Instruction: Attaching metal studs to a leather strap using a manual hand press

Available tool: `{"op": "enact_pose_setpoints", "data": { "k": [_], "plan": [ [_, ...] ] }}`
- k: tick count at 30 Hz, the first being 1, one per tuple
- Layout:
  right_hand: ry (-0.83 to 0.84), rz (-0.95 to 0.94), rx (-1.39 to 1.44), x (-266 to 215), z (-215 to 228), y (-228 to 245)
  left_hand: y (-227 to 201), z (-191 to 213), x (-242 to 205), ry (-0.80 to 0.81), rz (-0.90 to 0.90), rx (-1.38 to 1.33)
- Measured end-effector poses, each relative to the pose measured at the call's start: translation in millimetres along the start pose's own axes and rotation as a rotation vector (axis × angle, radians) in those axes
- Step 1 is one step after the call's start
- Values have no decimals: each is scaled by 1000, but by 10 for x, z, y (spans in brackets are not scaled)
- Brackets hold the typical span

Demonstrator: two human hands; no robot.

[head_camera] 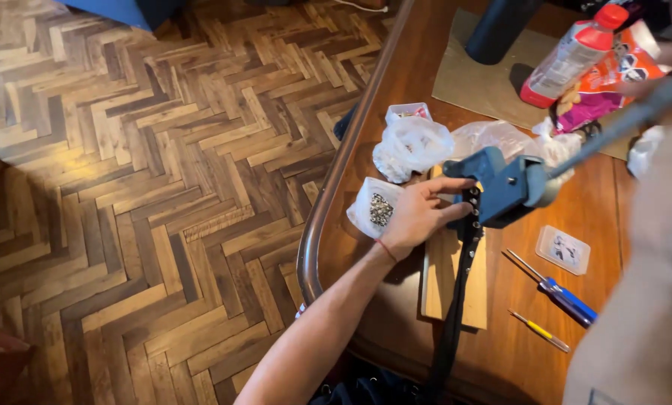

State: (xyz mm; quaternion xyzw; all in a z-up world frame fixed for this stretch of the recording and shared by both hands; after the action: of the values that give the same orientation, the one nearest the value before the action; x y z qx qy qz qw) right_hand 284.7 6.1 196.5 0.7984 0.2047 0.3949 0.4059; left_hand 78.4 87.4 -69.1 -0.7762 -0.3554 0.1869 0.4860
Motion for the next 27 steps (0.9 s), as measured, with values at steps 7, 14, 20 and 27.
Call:
{"op": "enact_pose_setpoints", "data": {
  "k": [7,14,20,27],
  "plan": [
    [125,-106,-169,-780,-358,-159,-650,-180,-446,51,180,19],
    [49,-124,-266,-1614,646,-1211,-535,-222,-378,22,144,-86],
    [217,-203,-525,-1982,591,-1304,-307,-203,-315,-19,42,-232],
    [244,-235,-408,-2026,506,-1318,-206,-167,-240,-35,101,-329]
  ]
}}
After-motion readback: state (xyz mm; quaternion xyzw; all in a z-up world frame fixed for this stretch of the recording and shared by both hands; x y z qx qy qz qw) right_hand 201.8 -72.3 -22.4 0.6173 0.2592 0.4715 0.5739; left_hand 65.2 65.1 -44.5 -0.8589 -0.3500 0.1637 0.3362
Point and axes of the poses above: each hand's wrist, its own x-axis towards the middle knuckle, its own z-axis out of the back of the hand, y = z × x, the point moved 4 cm from there along x, towards the middle knuckle, and after that the axes turned 5 degrees about z, right-handed, at the moved point
